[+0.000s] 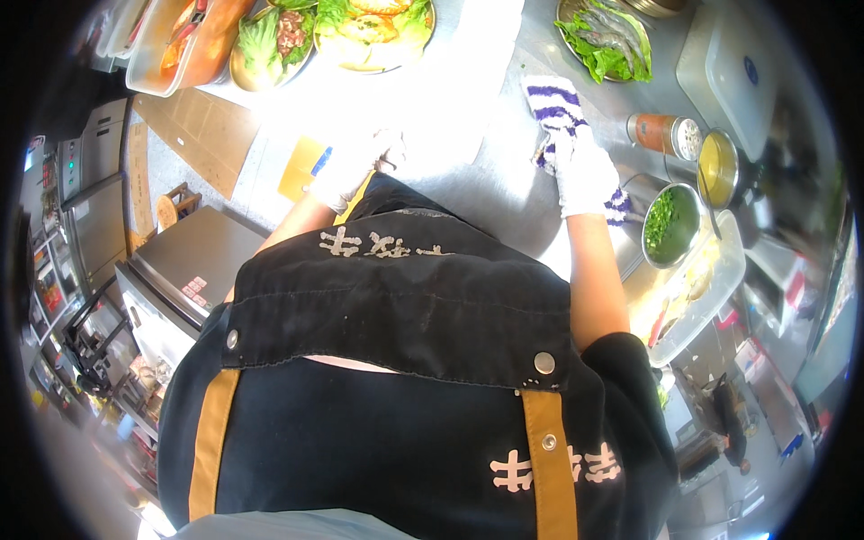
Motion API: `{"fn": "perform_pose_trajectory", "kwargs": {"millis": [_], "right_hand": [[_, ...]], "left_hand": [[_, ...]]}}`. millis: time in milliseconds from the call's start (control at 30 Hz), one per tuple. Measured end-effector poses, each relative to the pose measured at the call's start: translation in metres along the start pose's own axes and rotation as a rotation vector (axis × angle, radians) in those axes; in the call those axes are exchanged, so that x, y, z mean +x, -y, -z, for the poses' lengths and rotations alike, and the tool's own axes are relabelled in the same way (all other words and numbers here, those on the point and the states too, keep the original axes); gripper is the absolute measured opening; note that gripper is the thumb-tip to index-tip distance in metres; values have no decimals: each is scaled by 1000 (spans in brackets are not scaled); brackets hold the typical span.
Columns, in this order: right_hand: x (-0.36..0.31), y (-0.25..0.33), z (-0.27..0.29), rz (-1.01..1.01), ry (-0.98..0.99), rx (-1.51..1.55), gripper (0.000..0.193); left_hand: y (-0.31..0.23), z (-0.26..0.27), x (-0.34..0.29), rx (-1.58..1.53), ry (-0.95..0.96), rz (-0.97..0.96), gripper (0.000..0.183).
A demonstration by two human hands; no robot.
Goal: The person assembles food items on plates in a commercial kitchen. They place lettuce leaves on plates, add cooked shrimp using tongs, and arrange small cups on a tray. The person also handles a tray of pre-portioned items and places them on the counter.
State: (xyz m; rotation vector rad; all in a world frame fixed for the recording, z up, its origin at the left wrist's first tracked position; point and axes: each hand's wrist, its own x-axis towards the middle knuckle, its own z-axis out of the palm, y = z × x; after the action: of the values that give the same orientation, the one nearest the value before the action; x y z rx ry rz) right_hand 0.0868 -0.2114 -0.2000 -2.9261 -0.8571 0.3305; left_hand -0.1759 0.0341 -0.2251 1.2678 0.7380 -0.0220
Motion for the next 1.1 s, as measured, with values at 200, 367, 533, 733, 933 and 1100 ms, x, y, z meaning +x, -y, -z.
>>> {"fn": "perform_pose_trajectory", "kwargs": {"millis": [200,367,533,733,933,1100], "right_hand": [[9,11,8,-91,15,74,45],[-3,14,25,45,129,200,43],[-11,17,60,512,-404,146,40],[38,70,101,-45,29,1141,27],[146,89,152,-15,-267,1407,12],[236,96,199,-161,-366,1449,30]], "left_hand": [[-22,0,-5,-72,38,80,28],[-27,7,2,-123,127,137,28],[-18,12,5,-113,112,156,29],[-45,12,-3,-106,106,145,28],[-99,22,-14,-38,145,121,31],[-110,30,-21,-143,-17,97,30]]}}
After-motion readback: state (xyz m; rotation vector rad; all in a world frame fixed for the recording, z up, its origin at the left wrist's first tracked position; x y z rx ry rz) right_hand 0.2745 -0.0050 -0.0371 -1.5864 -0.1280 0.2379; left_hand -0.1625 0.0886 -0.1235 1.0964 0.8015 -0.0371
